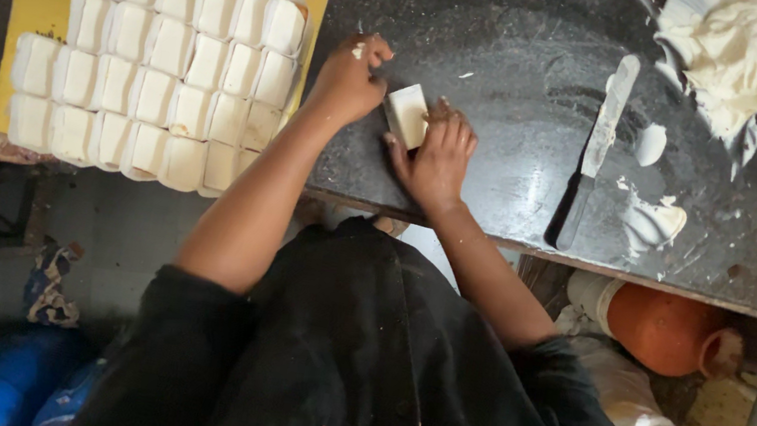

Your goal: The person wraps pastry slices in paper strips by hand and arranges them on a tray.

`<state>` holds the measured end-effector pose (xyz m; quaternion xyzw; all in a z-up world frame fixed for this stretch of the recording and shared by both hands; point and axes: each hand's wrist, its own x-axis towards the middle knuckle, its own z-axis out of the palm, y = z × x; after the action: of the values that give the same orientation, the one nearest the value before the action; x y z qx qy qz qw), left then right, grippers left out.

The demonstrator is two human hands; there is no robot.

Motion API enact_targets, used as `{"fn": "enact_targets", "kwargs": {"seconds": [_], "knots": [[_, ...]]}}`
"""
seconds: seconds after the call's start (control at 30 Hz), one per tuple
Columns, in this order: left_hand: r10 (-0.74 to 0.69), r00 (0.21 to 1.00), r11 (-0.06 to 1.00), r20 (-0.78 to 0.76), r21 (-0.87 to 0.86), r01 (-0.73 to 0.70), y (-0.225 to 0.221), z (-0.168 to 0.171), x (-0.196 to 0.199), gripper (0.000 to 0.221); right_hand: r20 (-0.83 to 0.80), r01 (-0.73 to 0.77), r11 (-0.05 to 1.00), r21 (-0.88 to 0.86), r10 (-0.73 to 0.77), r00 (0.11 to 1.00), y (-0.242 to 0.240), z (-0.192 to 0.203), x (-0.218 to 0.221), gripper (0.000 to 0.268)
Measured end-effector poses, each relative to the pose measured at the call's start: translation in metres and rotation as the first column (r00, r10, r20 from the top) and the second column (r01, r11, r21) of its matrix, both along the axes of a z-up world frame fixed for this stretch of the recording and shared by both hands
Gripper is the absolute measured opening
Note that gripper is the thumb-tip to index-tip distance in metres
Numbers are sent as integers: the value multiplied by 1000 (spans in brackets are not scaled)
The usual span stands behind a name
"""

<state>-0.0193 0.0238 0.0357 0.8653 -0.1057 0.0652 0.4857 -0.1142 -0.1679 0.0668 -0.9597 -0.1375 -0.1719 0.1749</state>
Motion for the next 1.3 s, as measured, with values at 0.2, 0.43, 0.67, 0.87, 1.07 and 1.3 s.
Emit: {"fn": "enact_targets", "kwargs": {"seconds": [0.2, 0.43, 0.67, 0.87, 1.07, 1.3], "knots": [[-55, 993, 928, -100, -373, 14, 42, 93, -67, 44, -122, -197, 972, 126, 212, 970, 7, 12, -17, 73], [171, 959, 864, -225, -435, -256, 104, 87, -144, 40, -246, -34, 999, -14, 30, 969, 53, 13, -16, 103], [-11, 849, 755, -529, -561, -339, 161, 110, -162, 101, -281, -113, 716, 688, 407, 869, 136, 68, -17, 109], [170, 891, 549, -422, -710, -441, 293, 100, -130, 101, -75, -479, 857, 192, 499, 863, 303, 107, -10, 118], [425, 903, 892, 63, -201, -405, 424, 40, -42, 84, -5, -317, 827, 465, 360, 933, 317, 104, -3, 109], [215, 957, 954, -193, -169, -249, 421, 15, -10, 91, 2, -33, 927, 372, 35, 999, 258, 92, -11, 98]]}}
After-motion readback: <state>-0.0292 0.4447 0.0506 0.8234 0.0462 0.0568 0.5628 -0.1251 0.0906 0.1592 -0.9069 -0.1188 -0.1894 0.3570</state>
